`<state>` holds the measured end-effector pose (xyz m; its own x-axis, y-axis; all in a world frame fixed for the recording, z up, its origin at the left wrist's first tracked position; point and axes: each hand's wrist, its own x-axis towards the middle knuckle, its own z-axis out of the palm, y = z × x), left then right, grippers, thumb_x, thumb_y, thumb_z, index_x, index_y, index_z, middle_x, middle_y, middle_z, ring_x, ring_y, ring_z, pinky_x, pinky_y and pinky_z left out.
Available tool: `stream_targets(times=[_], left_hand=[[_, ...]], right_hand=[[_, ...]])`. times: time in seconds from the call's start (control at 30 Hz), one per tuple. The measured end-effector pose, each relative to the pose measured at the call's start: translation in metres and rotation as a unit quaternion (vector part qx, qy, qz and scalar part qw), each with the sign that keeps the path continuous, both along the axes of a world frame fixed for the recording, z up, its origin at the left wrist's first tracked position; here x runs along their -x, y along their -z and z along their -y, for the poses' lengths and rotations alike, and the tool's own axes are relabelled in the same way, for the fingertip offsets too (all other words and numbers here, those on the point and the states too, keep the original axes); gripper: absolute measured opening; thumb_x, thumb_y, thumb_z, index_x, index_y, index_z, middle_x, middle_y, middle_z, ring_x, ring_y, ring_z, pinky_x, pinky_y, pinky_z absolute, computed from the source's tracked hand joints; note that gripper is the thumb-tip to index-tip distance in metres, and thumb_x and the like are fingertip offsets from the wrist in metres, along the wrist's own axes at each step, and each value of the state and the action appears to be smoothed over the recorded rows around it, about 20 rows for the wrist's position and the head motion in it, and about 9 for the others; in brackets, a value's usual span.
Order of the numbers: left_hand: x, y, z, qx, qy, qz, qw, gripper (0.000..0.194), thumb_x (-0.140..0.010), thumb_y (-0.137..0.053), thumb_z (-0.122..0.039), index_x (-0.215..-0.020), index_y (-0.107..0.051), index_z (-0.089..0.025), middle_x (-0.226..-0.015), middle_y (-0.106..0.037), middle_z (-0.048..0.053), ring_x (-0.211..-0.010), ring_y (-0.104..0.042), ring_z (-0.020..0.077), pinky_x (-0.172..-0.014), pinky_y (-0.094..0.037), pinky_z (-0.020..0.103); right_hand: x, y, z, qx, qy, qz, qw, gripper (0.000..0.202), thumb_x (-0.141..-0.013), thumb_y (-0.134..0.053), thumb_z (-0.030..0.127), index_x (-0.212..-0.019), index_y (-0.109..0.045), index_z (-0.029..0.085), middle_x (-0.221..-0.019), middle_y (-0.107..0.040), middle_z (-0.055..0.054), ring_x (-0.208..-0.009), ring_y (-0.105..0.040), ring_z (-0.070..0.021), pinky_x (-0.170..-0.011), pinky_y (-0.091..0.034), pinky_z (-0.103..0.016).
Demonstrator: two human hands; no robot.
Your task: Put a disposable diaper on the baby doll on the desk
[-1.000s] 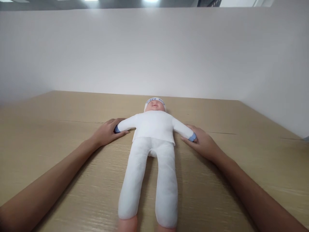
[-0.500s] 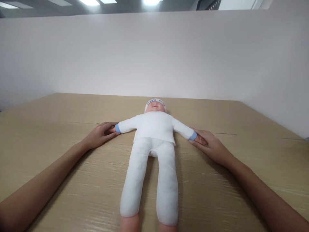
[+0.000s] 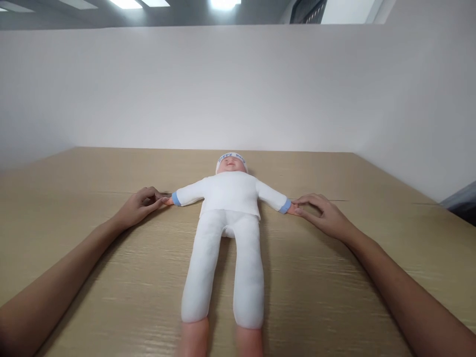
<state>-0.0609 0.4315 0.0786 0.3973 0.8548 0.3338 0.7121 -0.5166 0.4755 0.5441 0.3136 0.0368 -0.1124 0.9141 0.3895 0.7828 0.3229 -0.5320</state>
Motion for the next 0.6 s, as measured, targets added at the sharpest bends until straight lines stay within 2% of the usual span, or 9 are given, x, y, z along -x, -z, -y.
stream_targets(times=[0.13, 0.23, 0.3, 0.37, 0.43, 0.47, 0.53, 0.6], left_hand=[[0.001, 0.004, 0.0, -0.012, -0.014, -0.018, 1.0, 0.049, -0.1, -0.055, -0.068, -0.091, -0.075, -0.023, -0.091, -0.074, 0.005, -0.087, -0.063, 0.0227, -0.086, -0.05, 0.037], [0.0, 0.01, 0.006, -0.034, -0.025, -0.042, 0.998, 0.053, -0.104, -0.048, -0.067, -0.102, -0.079, -0.024, -0.104, -0.078, 0.008, -0.1, -0.067, 0.0268, -0.1, -0.049, 0.044], [-0.003, 0.009, 0.016, -0.044, -0.037, -0.037, 0.998, 0.057, -0.107, -0.04, -0.063, -0.117, -0.078, -0.021, -0.118, -0.078, 0.012, -0.113, -0.067, 0.03, -0.11, -0.046, 0.049], [-0.01, 0.002, 0.036, -0.042, -0.073, 0.006, 0.996, 0.06, -0.109, -0.036, -0.059, -0.127, -0.074, -0.016, -0.13, -0.075, 0.016, -0.123, -0.064, 0.0324, -0.115, -0.044, 0.054], [-0.023, -0.011, 0.07, -0.035, -0.114, 0.076, 0.99, 0.058, -0.108, -0.039, -0.058, -0.133, -0.07, -0.015, -0.139, -0.071, 0.018, -0.129, -0.061, 0.0333, -0.117, -0.044, 0.056], [-0.031, -0.017, 0.094, -0.035, -0.131, 0.113, 0.984, 0.056, -0.107, -0.044, -0.058, -0.135, -0.068, -0.016, -0.142, -0.069, 0.017, -0.129, -0.061, 0.0332, -0.116, -0.047, 0.055], [-0.047, -0.024, 0.155, -0.054, -0.136, 0.177, 0.973, 0.051, -0.105, -0.053, -0.058, -0.137, -0.066, -0.021, -0.14, -0.07, 0.014, -0.132, -0.06, 0.0322, -0.118, -0.047, 0.055], [-0.063, -0.016, 0.228, -0.032, -0.185, 0.279, 0.942, 0.044, -0.106, -0.054, -0.055, -0.138, -0.067, -0.027, -0.134, -0.071, 0.011, -0.134, -0.06, 0.034, -0.119, -0.048, 0.059]], right_hand=[[0.0, 0.004, 0.002, -0.009, 0.004, 0.012, 1.0, 0.042, -0.1, -0.066, 0.063, -0.12, -0.079, 0.029, -0.129, -0.077, -0.009, -0.123, -0.069, -0.0314, -0.111, -0.052, -0.053], [0.007, 0.008, 0.008, -0.031, 0.011, 0.032, 0.999, 0.047, -0.104, -0.059, 0.062, -0.128, -0.076, 0.025, -0.131, -0.076, -0.012, -0.124, -0.067, -0.0322, -0.114, -0.049, -0.056], [0.02, 0.006, 0.016, -0.059, 0.041, 0.026, 0.997, 0.053, -0.105, -0.055, 0.062, -0.135, -0.072, 0.021, -0.136, -0.073, -0.015, -0.129, -0.064, -0.0337, -0.118, -0.046, -0.06], [0.042, -0.002, 0.035, -0.097, 0.093, -0.008, 0.991, 0.058, -0.105, -0.053, 0.063, -0.141, -0.067, 0.02, -0.14, -0.071, -0.017, -0.132, -0.062, -0.035, -0.119, -0.044, -0.063], [0.072, -0.012, 0.072, -0.129, 0.138, -0.06, 0.98, 0.059, -0.104, -0.054, 0.063, -0.144, -0.063, 0.02, -0.138, -0.071, -0.018, -0.128, -0.064, -0.0349, -0.113, -0.05, -0.062], [0.09, -0.016, 0.098, -0.137, 0.146, -0.085, 0.976, 0.056, -0.105, -0.056, 0.059, -0.147, -0.061, 0.022, -0.141, -0.069, -0.017, -0.129, -0.064, -0.034, -0.111, -0.052, -0.06], [0.124, -0.017, 0.165, -0.165, 0.176, -0.14, 0.96, 0.043, -0.106, -0.059, 0.05, -0.141, -0.064, 0.026, -0.141, -0.07, -0.014, -0.125, -0.067, -0.0328, -0.109, -0.054, -0.058], [0.154, -0.005, 0.24, -0.188, 0.198, -0.174, 0.946, 0.029, -0.102, -0.068, 0.044, -0.127, -0.072, 0.029, -0.125, -0.075, -0.012, -0.119, -0.069, -0.0347, -0.109, -0.054, -0.06]])
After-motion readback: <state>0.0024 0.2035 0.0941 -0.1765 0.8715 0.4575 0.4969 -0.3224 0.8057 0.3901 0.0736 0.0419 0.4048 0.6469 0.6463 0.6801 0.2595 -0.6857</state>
